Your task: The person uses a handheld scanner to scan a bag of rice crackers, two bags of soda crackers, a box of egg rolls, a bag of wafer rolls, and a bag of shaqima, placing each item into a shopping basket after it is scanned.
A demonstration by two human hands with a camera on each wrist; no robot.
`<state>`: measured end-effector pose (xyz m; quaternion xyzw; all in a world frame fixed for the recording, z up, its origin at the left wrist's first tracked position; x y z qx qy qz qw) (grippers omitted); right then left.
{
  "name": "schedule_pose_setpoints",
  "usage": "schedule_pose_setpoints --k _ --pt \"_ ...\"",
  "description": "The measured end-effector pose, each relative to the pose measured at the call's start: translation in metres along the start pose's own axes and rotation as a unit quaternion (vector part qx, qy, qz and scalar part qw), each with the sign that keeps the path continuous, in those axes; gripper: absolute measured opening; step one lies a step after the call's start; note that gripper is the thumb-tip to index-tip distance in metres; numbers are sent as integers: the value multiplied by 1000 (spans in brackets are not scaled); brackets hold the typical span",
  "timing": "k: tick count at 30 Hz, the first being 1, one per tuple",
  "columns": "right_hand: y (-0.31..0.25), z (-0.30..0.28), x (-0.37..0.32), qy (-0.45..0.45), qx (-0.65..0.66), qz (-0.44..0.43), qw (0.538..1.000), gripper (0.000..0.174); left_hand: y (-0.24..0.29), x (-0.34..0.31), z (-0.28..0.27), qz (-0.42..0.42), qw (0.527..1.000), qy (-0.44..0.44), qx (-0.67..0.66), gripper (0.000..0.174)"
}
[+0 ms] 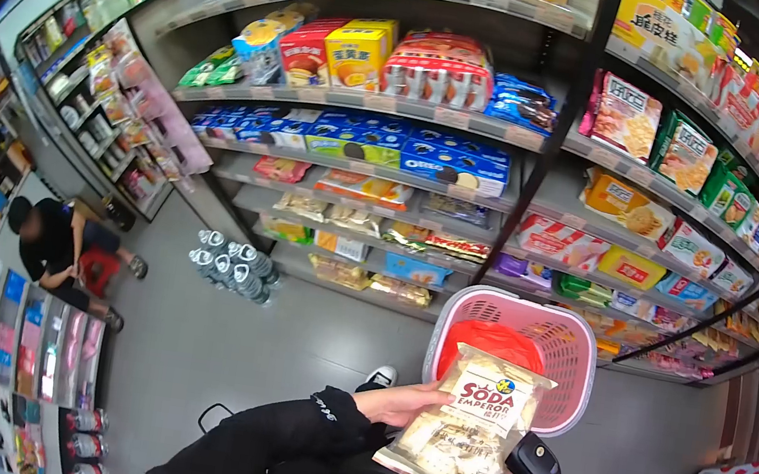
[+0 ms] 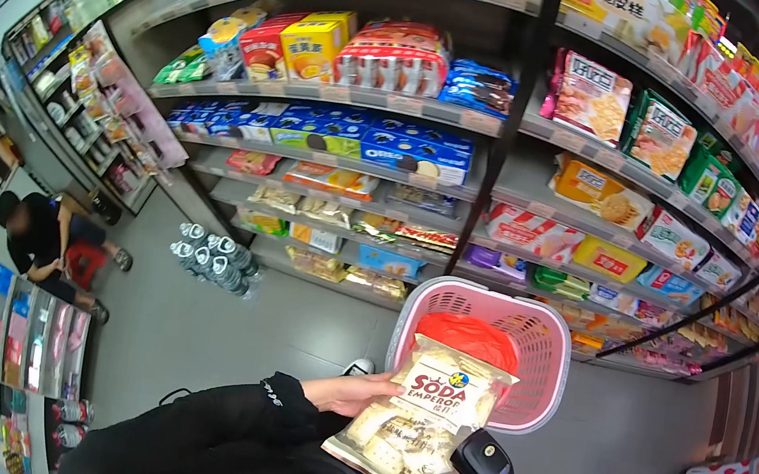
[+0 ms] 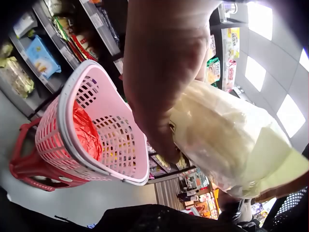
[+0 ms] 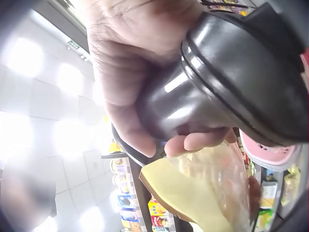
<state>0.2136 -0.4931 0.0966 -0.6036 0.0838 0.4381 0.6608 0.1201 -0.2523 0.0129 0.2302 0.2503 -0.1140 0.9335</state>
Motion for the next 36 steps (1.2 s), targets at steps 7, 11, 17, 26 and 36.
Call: schedule_pose_setpoints --k 7,11,17,26,36 --pt "27 19 32 -107 -7 -27 994 37 0 -51 -26 24 995 89 -32 54" --pt "25 54 33 -150 -33 -27 988 38 9 -75 -56 71 991 111 -13 56" --pt "38 130 37 -243 -73 11 967 38 37 -128 -117 135 978 154 -42 65" --pt "86 310 60 -320 -184 63 927 37 113 -257 -224 180 956 211 -92 51" --pt "116 455 89 -427 -301 119 844 29 151 -340 -326 246 909 300 -149 50"
Point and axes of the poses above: each hand's wrist, its own x-axis towards the middle knuckle, its own z-axis out of the palm, y = z × x, the point moved 2 cm from there along x, towards the middle knuckle, and after that the axes turned 9 degrees about y, right-handed, at the moved point
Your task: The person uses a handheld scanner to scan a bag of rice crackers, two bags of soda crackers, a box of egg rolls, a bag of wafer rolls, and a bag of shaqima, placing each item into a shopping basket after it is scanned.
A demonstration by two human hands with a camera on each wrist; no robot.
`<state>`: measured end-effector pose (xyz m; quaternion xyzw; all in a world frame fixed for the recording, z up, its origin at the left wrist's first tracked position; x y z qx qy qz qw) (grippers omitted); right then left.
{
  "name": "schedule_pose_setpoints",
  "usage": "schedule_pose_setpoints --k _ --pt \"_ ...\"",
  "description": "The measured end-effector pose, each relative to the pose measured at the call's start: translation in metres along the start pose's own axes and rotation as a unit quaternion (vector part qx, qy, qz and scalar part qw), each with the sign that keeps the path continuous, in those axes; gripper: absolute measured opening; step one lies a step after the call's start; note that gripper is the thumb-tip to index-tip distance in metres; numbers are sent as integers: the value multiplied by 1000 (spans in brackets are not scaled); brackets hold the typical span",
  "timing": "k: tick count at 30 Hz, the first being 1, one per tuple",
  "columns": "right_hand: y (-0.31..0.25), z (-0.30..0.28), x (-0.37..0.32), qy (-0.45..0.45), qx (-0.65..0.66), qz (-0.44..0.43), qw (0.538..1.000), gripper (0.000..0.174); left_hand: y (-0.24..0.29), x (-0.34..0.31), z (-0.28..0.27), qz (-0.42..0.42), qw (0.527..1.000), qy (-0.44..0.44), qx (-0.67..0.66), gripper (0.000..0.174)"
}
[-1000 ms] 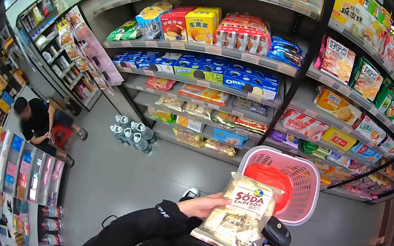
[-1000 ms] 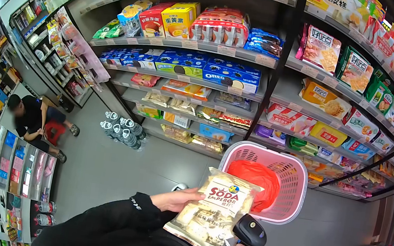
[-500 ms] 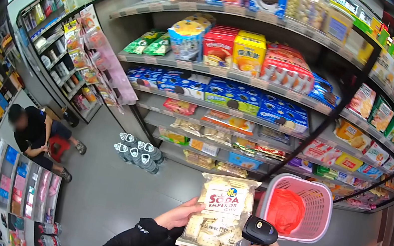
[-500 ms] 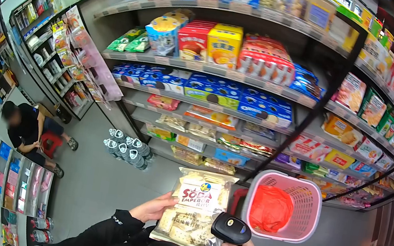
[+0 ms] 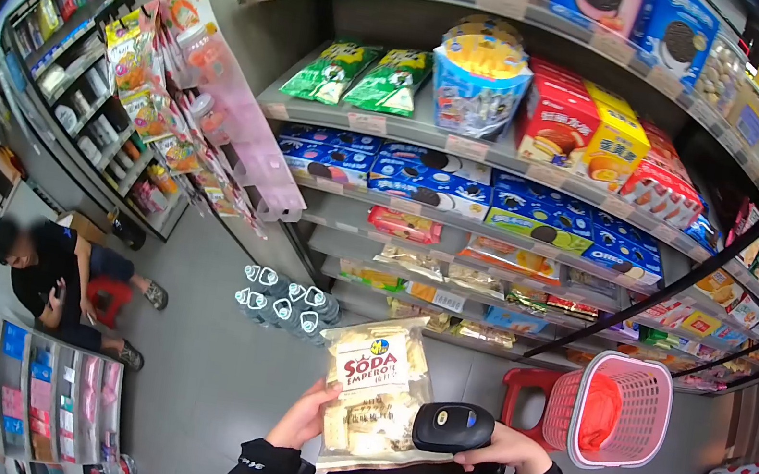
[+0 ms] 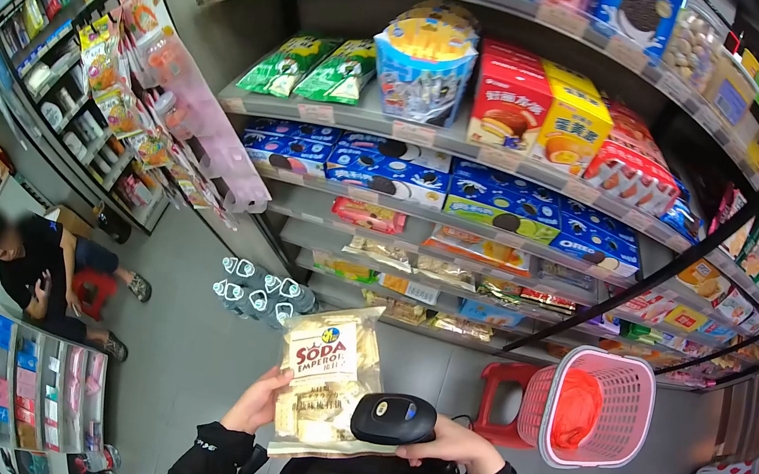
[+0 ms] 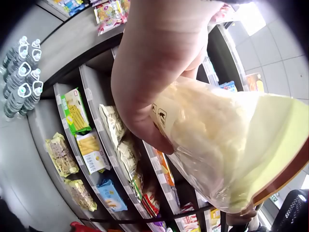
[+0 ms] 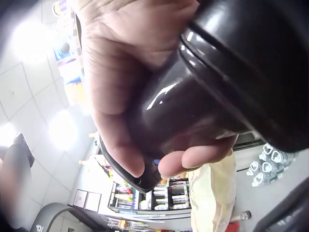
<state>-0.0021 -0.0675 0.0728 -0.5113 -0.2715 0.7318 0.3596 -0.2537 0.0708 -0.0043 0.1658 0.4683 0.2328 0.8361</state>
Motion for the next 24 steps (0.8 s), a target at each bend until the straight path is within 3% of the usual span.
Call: schedule_pose_setpoints --k 5,13,19,23,24 --pt "-19 -1 43 -7 -130 13 991 21 14 22 -14 25 999 -2 -25 46" --pt "-54 -19 113 -26 -151 31 988 24 46 83 -26 5 999 9 -41 43" --pt "-91 -47 170 -127 -242 26 961 31 75 128 -20 -28 998 39 -38 39" --pt "-120 -61 205 -196 -324 98 920 37 102 145 -5 -24 999 24 -38 39" --pt "-123 -63 214 -208 -320 66 922 38 106 150 -6 -22 999 23 -42 39"
Point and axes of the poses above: each hand's wrist, its own x-axis towards the middle knuckle, its own z-axis out of the palm, y = z × x, the point moved 2 cm from there along x, towards the middle knuckle, and after that the axes turned 9 degrees about y, right-handed, at the moved point
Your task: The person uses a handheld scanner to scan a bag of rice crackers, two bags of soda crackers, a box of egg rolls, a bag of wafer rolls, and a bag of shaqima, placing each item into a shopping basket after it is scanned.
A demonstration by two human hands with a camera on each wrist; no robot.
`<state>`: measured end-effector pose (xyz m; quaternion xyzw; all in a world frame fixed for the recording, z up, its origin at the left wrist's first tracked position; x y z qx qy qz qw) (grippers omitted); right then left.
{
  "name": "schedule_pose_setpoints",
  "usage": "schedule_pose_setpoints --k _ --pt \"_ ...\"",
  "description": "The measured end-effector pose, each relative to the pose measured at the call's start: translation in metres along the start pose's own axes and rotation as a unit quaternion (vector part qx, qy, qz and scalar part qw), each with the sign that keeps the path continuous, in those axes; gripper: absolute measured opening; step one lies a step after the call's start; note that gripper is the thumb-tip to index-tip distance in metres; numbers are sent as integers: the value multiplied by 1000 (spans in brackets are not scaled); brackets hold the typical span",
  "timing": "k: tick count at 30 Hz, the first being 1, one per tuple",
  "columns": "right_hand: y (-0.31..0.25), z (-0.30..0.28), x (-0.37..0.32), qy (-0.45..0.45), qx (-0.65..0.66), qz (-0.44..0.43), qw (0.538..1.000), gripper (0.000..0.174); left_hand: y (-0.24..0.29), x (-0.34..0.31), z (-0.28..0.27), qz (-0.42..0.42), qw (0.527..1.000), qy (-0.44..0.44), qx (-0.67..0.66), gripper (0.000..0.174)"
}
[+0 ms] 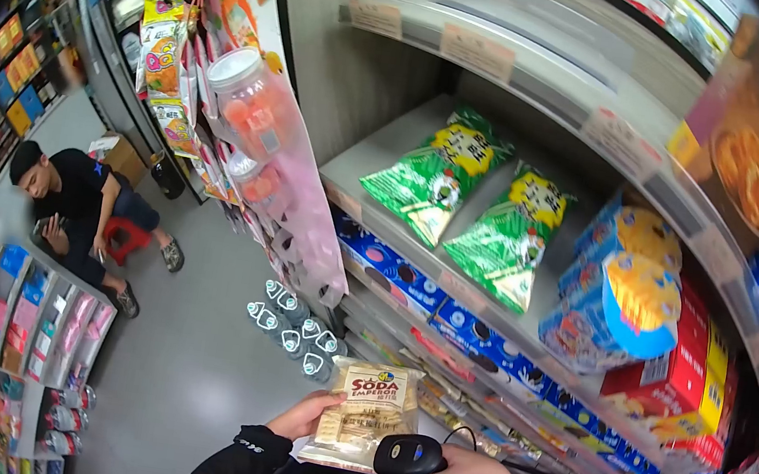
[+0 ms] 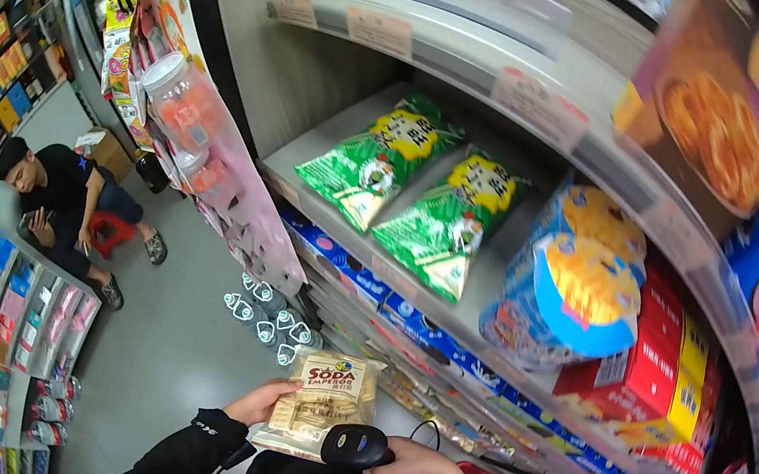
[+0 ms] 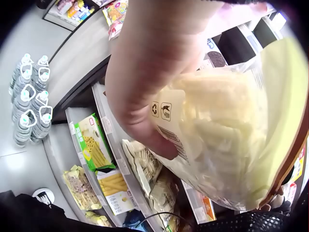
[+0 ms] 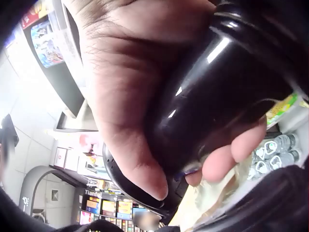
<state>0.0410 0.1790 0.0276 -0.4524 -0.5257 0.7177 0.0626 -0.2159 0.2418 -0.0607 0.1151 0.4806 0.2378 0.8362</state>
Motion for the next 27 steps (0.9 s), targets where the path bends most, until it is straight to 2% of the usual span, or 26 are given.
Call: schedule_pose_setpoints --k 4,6,9,11,15,16,19,20,22,26,27 --pt "-11 -24 20 -18 -24 48 998 41 15 13 -5 9 1000 0 -3 40" --pt "4 -29 37 -19 16 68 997 34 22 16 -7 23 999 42 12 41" --pt "10 -29 56 -14 73 74 995 27 30 30 -14 56 997 43 12 42" --pt "9 -29 63 14 72 87 993 26 35 43 -22 53 998 25 -1 43" --pt "31 -26 82 49 160 111 980 28 49 63 -34 30 999 27 24 42" --pt "16 -23 80 88 177 125 972 29 50 69 -38 26 999 17 13 41" --pt "40 -13 93 140 256 143 946 29 54 88 -48 -2 999 30 18 39" --pt "54 -8 101 155 264 116 945 28 57 94 -50 10 1000 14 23 47" --pt "57 -4 110 172 259 118 943 27 60 107 -55 42 998 -20 36 62" --pt "66 -4 130 229 210 81 947 21 72 127 -55 47 993 42 97 71" --pt "65 -6 134 245 202 70 946 19 69 147 -67 54 994 22 91 69"
Point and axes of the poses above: each hand's wrist, its own x-axis towards the middle knuckle, its own z-axis out of the palm, y = z × x, the point moved 2 cm from there along x, towards the middle knuckle, and after that the axes turned 9 degrees about y, right-handed, at the moved point
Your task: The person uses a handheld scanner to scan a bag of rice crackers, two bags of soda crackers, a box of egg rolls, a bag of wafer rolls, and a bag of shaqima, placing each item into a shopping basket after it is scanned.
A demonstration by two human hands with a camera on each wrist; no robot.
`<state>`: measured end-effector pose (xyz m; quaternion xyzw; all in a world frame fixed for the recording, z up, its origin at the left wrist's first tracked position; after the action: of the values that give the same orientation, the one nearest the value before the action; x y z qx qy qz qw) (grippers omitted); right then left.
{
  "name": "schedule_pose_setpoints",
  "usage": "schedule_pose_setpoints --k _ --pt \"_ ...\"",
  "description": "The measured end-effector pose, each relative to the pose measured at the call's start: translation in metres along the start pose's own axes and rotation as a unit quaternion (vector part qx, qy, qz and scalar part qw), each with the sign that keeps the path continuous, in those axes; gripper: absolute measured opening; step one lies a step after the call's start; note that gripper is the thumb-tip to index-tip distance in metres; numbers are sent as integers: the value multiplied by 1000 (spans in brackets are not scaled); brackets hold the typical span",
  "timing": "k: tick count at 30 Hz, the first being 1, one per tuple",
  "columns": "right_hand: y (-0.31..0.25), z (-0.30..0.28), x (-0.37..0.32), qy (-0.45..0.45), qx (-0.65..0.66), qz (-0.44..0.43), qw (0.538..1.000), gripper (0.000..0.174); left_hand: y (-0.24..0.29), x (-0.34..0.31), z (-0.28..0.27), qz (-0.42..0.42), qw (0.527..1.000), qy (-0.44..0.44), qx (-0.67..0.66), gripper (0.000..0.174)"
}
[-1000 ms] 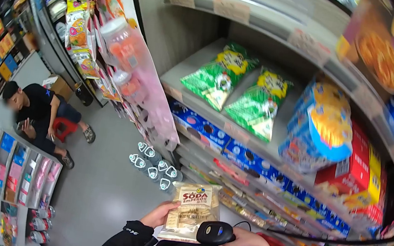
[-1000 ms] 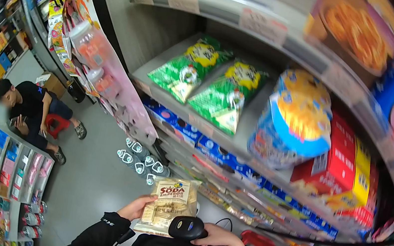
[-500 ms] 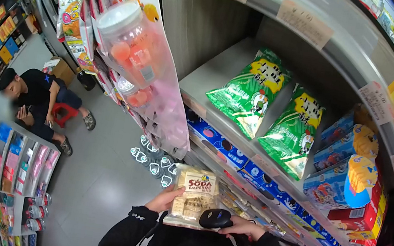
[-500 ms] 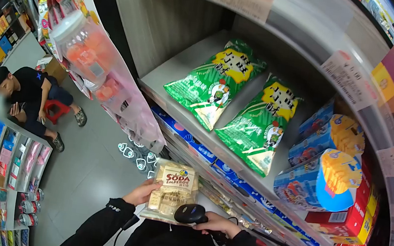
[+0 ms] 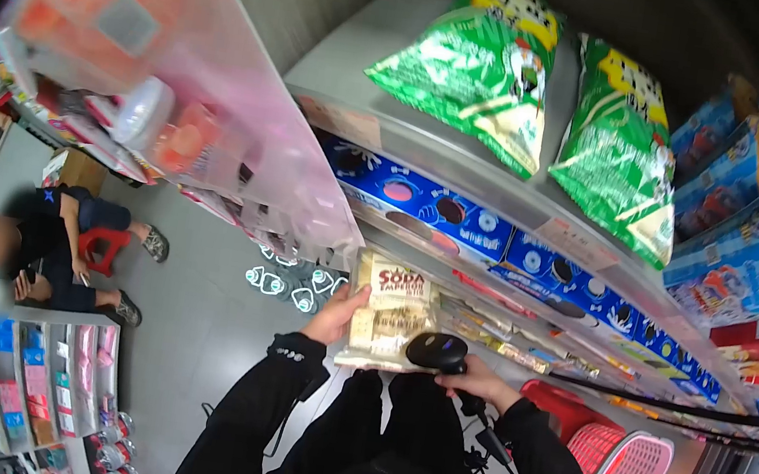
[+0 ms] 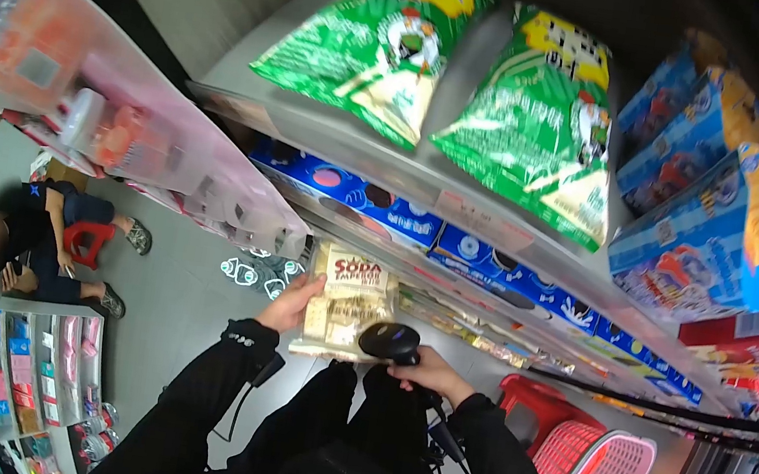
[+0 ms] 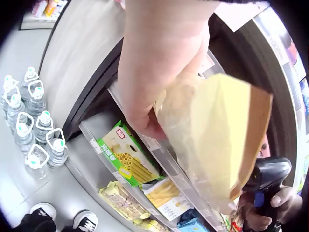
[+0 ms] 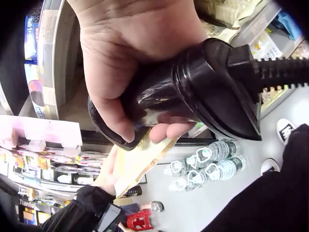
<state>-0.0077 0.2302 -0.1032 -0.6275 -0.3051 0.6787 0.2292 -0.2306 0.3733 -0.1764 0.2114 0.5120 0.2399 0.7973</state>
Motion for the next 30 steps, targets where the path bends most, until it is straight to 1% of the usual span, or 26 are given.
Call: schedule_pose_setpoints --k 1,2,3,4,6,7,8,9,11,13,14,16,17,18,20,21,22,24,25,26,28,29,30 --pt "0 0 5 4 11 -11 1000 18 4 4 2 -8 1000 11 3 63" --pt "0 0 9 28 9 7 1000 17 8 7 6 -17 1000 22 4 57" --pt "2 0 14 35 27 10 999 17 8 13 6 -31 1000 4 -5 45" --pt "2 0 19 43 46 13 998 17 8 19 7 -26 999 19 2 38" --pt "-1 -2 23 53 49 5 997 20 7 31 3 -54 993 -86 -54 36" --pt "0 -4 26 61 42 3 997 21 10 31 3 -50 991 -113 -48 34" --pt "1 -5 30 68 35 1 997 23 8 40 -3 -69 990 -116 -38 34" --pt "-1 -5 30 76 41 0 996 27 13 31 2 -88 987 -124 -44 35" --pt "-4 -7 30 68 40 0 997 28 22 19 4 -108 984 -133 -46 36" --pt "-7 -8 31 46 8 4 999 30 24 14 -9 -178 977 -115 -6 40" --pt "-8 -7 32 44 9 3 999 30 19 16 -18 -177 978 -113 -6 40" --pt "-10 -6 35 42 5 16 999 30 9 20 -33 -62 990 -125 -34 49" --pt "-9 -7 39 45 12 6 999 29 7 17 -41 -77 992 -87 -46 49" --pt "-12 -6 42 44 12 6 999 29 8 16 -41 -77 992 -86 -46 49" --pt "-19 -7 48 60 -14 -10 998 29 9 17 -43 -17 998 -55 -36 41" --pt "-17 -4 54 57 1 -20 998 27 13 21 -40 1 997 -73 -20 35" --pt "-16 -3 59 55 1 -19 998 27 16 25 -40 1 997 -71 -21 35" --pt "-18 -3 67 76 3 -32 997 24 22 31 -41 -23 999 -24 26 34" --pt "-20 -3 69 100 -5 -24 995 25 25 34 -39 -14 999 -16 40 30" --pt "-21 -3 72 98 -7 -23 995 25 26 36 -38 -14 999 -14 38 30" --pt "-22 -5 77 93 -21 -21 995 28 29 40 -40 16 998 -4 58 44" --pt "-21 -6 79 98 -32 -8 995 29 20 53 -53 18 999 35 -7 37" --pt "-22 -5 82 98 -32 -10 995 29 17 52 -55 20 999 35 -7 37"
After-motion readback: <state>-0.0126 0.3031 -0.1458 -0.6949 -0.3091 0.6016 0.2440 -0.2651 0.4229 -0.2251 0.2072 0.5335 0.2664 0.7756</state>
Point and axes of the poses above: each hand's wrist, its own x-axis towards the middle knuckle, its own z-axis out of the palm, y = z × x, the point moved 2 cm from there along x, towards the middle knuckle, and after that the axes turned 9 degrees about y, right-handed, at the moved point
